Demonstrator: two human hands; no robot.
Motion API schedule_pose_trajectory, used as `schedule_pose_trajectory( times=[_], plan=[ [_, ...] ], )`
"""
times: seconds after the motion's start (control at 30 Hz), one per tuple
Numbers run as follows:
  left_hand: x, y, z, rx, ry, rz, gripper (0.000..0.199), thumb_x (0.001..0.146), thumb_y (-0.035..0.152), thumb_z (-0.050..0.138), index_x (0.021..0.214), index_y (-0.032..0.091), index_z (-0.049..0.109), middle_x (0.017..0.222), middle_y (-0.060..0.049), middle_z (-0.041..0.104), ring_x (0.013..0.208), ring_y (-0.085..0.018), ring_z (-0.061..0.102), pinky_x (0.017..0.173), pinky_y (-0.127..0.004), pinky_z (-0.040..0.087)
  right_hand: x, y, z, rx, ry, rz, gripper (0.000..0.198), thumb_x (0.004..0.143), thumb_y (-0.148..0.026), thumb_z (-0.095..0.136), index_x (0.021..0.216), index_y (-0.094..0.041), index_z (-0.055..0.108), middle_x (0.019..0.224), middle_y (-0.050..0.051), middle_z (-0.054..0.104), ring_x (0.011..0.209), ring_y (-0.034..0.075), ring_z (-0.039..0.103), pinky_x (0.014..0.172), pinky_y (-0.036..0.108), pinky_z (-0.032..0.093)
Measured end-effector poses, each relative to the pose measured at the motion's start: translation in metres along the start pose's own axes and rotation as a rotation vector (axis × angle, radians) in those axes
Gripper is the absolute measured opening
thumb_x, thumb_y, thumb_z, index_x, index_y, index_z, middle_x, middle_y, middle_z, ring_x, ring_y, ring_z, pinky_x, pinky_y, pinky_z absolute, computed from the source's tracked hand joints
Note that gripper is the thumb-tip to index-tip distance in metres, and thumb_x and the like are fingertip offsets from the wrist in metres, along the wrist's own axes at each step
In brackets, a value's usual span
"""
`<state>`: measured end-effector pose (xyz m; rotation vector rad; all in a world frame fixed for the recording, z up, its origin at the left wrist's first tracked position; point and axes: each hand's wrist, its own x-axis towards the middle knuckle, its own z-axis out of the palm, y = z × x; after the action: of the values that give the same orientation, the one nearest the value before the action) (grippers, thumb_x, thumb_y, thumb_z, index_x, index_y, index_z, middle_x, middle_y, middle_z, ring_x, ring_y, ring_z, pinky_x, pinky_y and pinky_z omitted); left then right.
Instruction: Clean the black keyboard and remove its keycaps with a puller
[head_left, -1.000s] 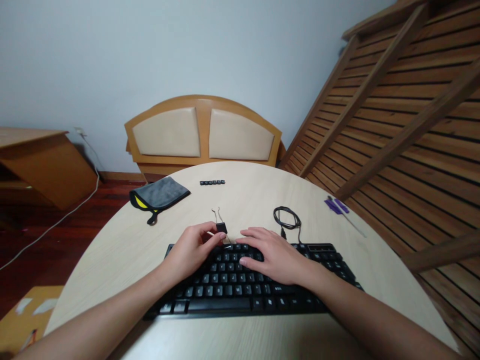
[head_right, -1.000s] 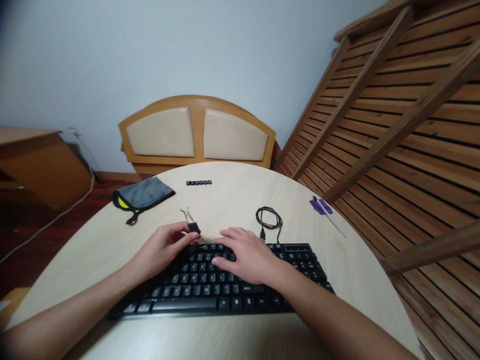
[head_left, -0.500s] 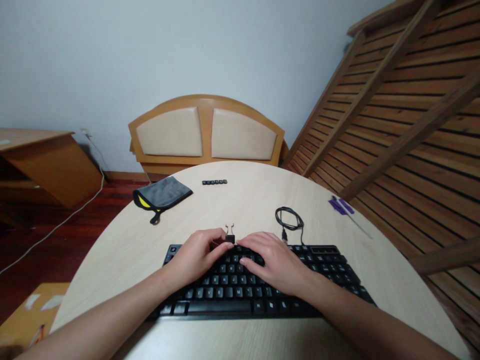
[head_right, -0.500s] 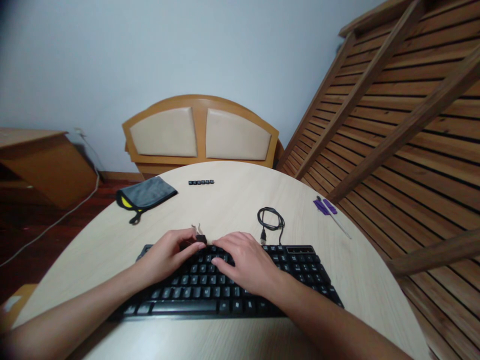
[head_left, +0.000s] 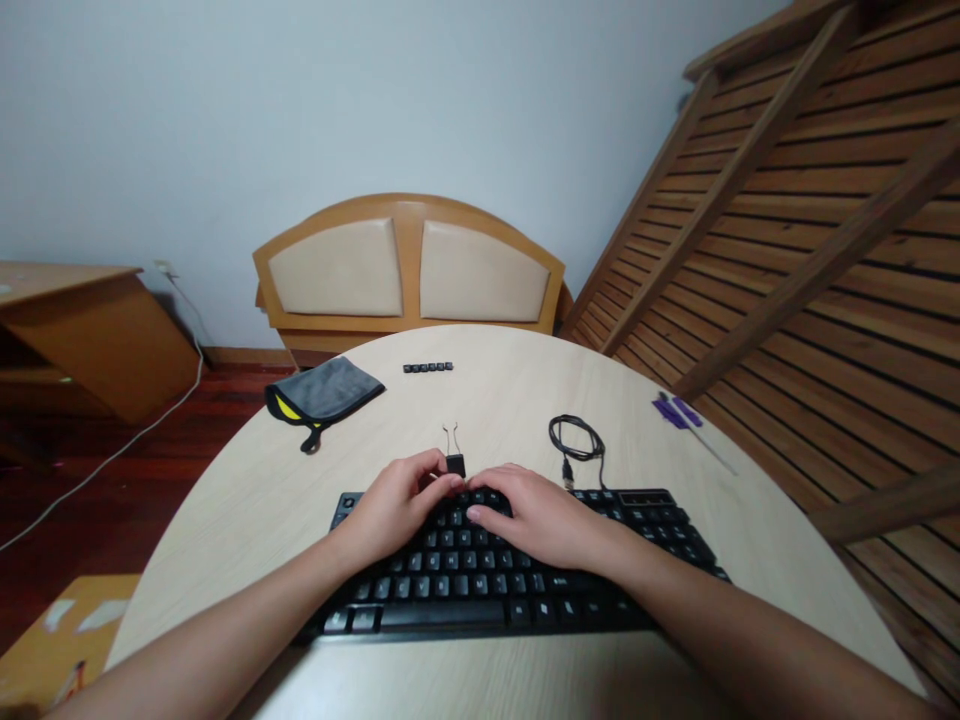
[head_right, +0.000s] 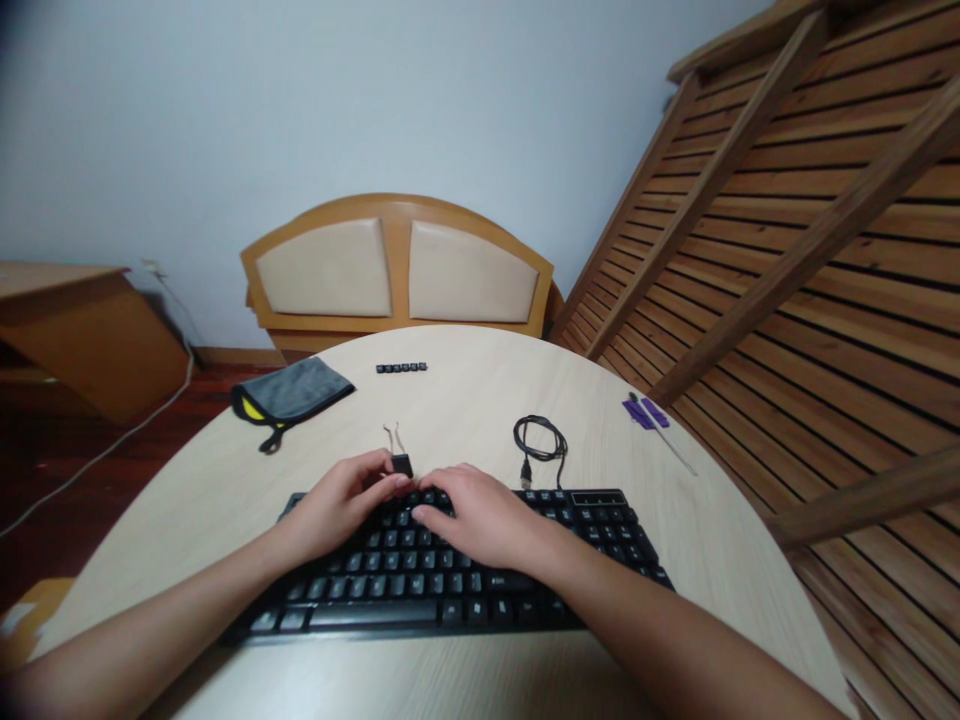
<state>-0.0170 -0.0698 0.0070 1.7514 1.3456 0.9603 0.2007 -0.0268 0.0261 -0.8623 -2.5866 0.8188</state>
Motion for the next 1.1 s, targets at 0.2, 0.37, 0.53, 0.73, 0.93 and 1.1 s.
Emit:
schedule_pose_trajectory(
  times=[0.2,0.37,0.53,0.73,0.93,1.1],
  plan=[
    [0.006,-0.006,0.0,-0.22,0.01,-0.049,0.028,0.093,0.044,0.058,0.081,0.019,0.061,0.078,-0.002,0.07,0.073,-0.019,0.064,0.07,-0.03,0.049,0.014,0.002,0.008,0.081,0.066,0.089,0.016,0.091,-0.031,0.07,0.103,-0.021,0.073,0.105,0.006,0.077,0.1,0.024,0.069,0.089,0.037,0.051],
    [0.005,-0.006,0.0,-0.258,0.023,-0.062,0.029,0.09,0.045,0.062,0.079,0.019,0.061,0.074,-0.002,0.07,0.069,-0.017,0.063,0.068,-0.029,0.049,0.009,0.004,0.015,0.134,0.154,0.064,0.014,0.089,-0.028,0.073,0.102,-0.023,0.073,0.105,0.004,0.076,0.1,0.022,0.069,0.09,0.035,0.05],
    [0.002,0.0,0.0,-0.235,0.039,-0.044,0.028,0.091,0.044,0.062,0.078,0.019,0.062,0.073,-0.001,0.07,0.069,-0.017,0.062,0.068,-0.029,0.047,0.005,0.005,0.016,0.238,0.196,0.037,0.014,0.086,-0.025,0.075,0.1,-0.024,0.074,0.104,0.002,0.076,0.099,0.02,0.069,0.091,0.034,0.05],
    [-0.004,0.005,0.002,-0.089,0.064,-0.011,0.033,0.092,0.046,0.06,0.076,0.018,0.06,0.068,0.0,0.062,0.065,-0.016,0.055,0.061,-0.027,0.041,0.006,0.007,0.019,0.417,0.223,0.061,0.019,0.084,-0.029,0.077,0.099,-0.023,0.068,0.097,0.0,0.075,0.095,0.017,0.07,0.088,0.031,0.052],
    [-0.004,0.011,0.001,-0.06,0.079,-0.003,0.032,0.092,0.044,0.057,0.074,0.019,0.059,0.065,0.001,0.059,0.061,-0.015,0.051,0.058,-0.026,0.038,0.005,0.003,0.017,0.442,0.225,0.022,0.02,0.086,-0.028,0.075,0.102,-0.024,0.064,0.095,-0.002,0.072,0.093,0.017,0.068,0.089,0.031,0.051],
    [-0.003,0.008,0.002,-0.088,0.084,-0.024,0.032,0.093,0.046,0.057,0.077,0.019,0.059,0.066,0.001,0.059,0.062,-0.015,0.053,0.059,-0.026,0.039,0.004,0.001,0.015,0.312,0.197,-0.07,0.017,0.087,-0.022,0.075,0.101,-0.026,0.066,0.099,-0.001,0.072,0.096,0.017,0.066,0.09,0.032,0.05]
  ],
)
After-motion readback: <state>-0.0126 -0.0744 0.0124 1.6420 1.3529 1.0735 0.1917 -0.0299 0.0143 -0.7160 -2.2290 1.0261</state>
